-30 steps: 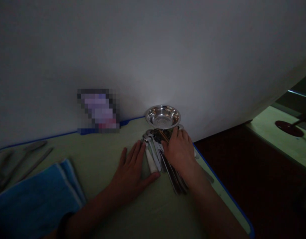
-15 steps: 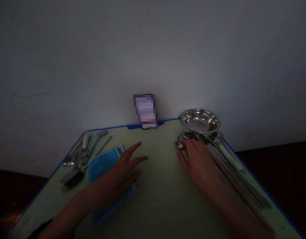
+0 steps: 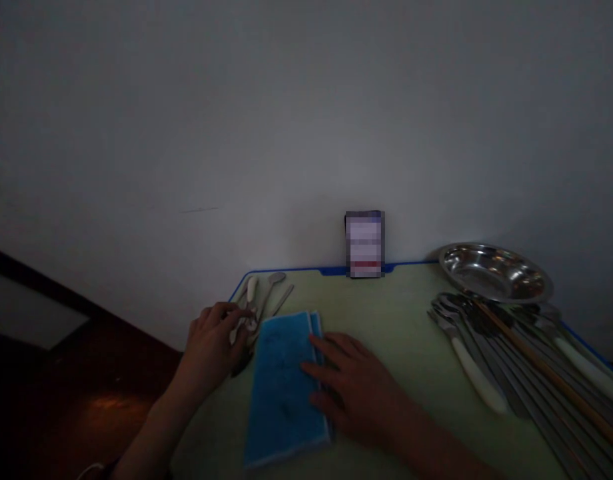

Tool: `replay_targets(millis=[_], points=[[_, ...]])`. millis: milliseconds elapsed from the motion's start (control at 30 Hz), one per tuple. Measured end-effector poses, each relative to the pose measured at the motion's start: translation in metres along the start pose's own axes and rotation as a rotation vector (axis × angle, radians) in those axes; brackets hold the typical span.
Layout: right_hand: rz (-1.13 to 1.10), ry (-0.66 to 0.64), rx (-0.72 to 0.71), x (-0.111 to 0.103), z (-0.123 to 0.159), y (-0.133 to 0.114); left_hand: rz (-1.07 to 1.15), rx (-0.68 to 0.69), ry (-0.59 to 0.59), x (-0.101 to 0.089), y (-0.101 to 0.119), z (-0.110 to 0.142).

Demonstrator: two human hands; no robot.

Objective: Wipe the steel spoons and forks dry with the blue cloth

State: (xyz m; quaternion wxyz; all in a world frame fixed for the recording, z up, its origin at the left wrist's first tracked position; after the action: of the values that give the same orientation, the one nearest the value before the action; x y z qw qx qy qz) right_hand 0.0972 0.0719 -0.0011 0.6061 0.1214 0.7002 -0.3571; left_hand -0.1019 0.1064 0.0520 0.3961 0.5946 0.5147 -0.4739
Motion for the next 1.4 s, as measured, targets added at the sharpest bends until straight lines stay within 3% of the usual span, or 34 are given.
replay_targets(millis=[167, 367, 633, 800, 967, 1167, 1400], points=[[0.057, 0.050, 0.159, 0.011, 0.026, 0.012, -0.001, 0.055, -0.120, 0.017, -0.007, 0.001], [0.168, 0.187, 0.345, 0.016, 0.042, 0.037, 0.061, 0.244, -0.199, 0.032, 0.014, 0.003], [0.244, 0.212, 0.344, 0.003, 0.039, 0.038, 0.076, 0.393, -0.194, 0.030, 0.052, 0.000], [0.345, 0.266, 0.357, -0.007, 0.051, 0.039, -0.022, 0.667, -0.226, 0.038, 0.090, -0.011], [0.285, 0.267, 0.364, -0.007, 0.062, 0.042, -0.082, 0.891, -0.211, 0.042, 0.120, -0.033], [0.209, 0.284, 0.375, -0.011, 0.063, 0.043, -0.112, 1.107, -0.202, 0.044, 0.129, -0.049], [0.200, 0.276, 0.381, -0.015, 0.061, 0.044, -0.120, 1.339, -0.207, 0.034, 0.133, -0.034]])
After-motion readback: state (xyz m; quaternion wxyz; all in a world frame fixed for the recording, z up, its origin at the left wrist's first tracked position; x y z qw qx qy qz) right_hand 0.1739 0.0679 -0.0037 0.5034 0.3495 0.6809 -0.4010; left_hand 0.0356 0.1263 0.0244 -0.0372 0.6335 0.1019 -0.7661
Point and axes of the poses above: each hand's wrist, its own z-axis away from the middle knuckle, its own x-axis out of the palm, y = z × x, the point moved 7 cm from there along -z, towards the middle knuckle, and after that the axes turned 9 degrees about -y, right-handed, at the moved point
